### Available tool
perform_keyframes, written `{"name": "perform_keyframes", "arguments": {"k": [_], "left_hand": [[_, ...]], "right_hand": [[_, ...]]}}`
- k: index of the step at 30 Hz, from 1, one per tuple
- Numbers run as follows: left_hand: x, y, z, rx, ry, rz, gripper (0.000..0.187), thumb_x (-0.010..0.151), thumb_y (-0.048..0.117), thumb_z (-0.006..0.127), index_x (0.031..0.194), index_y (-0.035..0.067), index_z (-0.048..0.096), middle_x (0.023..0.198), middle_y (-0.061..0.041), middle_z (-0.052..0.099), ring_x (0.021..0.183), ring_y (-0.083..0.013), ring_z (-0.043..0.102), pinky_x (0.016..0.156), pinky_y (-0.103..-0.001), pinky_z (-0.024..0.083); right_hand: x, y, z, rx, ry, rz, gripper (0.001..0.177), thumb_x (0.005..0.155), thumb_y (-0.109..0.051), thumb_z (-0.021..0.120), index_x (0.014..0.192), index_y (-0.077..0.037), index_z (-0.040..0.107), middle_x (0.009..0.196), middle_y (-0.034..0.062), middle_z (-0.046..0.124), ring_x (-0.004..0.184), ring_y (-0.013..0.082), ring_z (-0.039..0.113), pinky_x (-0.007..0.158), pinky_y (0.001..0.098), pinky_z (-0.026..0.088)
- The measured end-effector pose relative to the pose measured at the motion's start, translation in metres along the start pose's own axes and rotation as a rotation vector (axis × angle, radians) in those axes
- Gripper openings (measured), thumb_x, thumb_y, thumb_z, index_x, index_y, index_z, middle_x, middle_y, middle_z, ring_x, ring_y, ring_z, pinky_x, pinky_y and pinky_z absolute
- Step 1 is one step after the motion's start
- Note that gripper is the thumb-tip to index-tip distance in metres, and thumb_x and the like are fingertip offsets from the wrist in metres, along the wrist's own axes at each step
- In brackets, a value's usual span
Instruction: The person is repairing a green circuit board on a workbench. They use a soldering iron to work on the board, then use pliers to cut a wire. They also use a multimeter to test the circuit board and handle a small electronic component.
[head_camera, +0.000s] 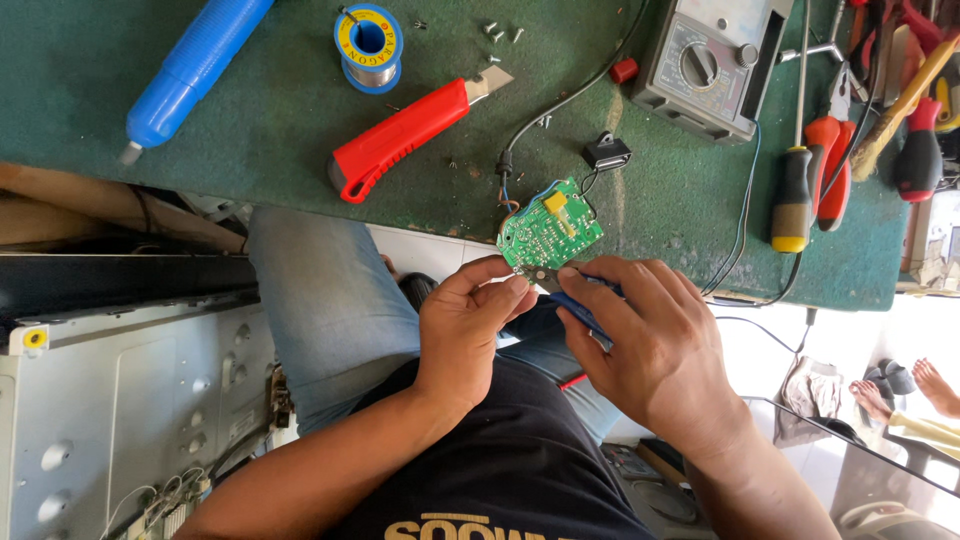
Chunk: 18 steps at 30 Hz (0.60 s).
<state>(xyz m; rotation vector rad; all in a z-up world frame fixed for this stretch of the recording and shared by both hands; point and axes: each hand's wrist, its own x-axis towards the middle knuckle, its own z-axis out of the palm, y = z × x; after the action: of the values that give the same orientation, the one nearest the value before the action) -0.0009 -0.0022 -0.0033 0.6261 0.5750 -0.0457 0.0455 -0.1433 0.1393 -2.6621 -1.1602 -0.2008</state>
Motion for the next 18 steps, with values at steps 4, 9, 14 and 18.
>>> {"name": "perform_keyframes", "arguments": {"k": [4,9,14,18], "left_hand": [[-0.0006,0.001,0.0005,0.02,0.007,-0.005,0.026,0.09,0.005,0.081,0.115,0.0,0.075,0.084,-0.013,0.079,0.081,-0.0193,0.077,0.094,-0.037,0.067],[0.0002,-0.0004,-0.0007,0.014,0.014,-0.012,0.027,0.089,0.004,0.081,0.115,0.0,0.074,0.088,-0.015,0.08,0.083,-0.0208,0.077,0.094,-0.038,0.067],[-0.0003,0.0003,-0.0004,-0.006,0.015,-0.009,0.026,0.089,0.003,0.082,0.114,-0.001,0.074,0.087,-0.015,0.08,0.082,-0.0204,0.077,0.096,-0.04,0.067],[0.0007,-0.0005,-0.0002,-0.013,0.022,-0.011,0.027,0.088,0.001,0.082,0.113,-0.001,0.074,0.081,-0.012,0.077,0.08,-0.0188,0.076,0.095,-0.041,0.068]], "right_hand": [[-0.0019,0.0002,0.0018,-0.026,0.011,-0.018,0.021,0.101,-0.015,0.076,0.12,-0.007,0.074,0.115,0.0094,0.072,0.088,0.0299,0.067,0.076,0.0432,0.054],[-0.004,0.0012,0.0053,0.016,0.022,0.012,0.024,0.1,-0.016,0.078,0.121,-0.006,0.074,0.117,0.011,0.072,0.093,0.0321,0.069,0.083,0.0451,0.055],[-0.0037,0.0008,0.0039,-0.047,0.026,-0.03,0.02,0.102,-0.016,0.076,0.121,-0.009,0.074,0.117,0.0081,0.073,0.089,0.0295,0.068,0.075,0.043,0.053],[-0.0066,0.0018,0.0061,-0.146,0.048,-0.097,0.017,0.105,-0.016,0.074,0.121,-0.011,0.074,0.118,0.0055,0.073,0.092,0.0271,0.07,0.071,0.0403,0.048]]}}
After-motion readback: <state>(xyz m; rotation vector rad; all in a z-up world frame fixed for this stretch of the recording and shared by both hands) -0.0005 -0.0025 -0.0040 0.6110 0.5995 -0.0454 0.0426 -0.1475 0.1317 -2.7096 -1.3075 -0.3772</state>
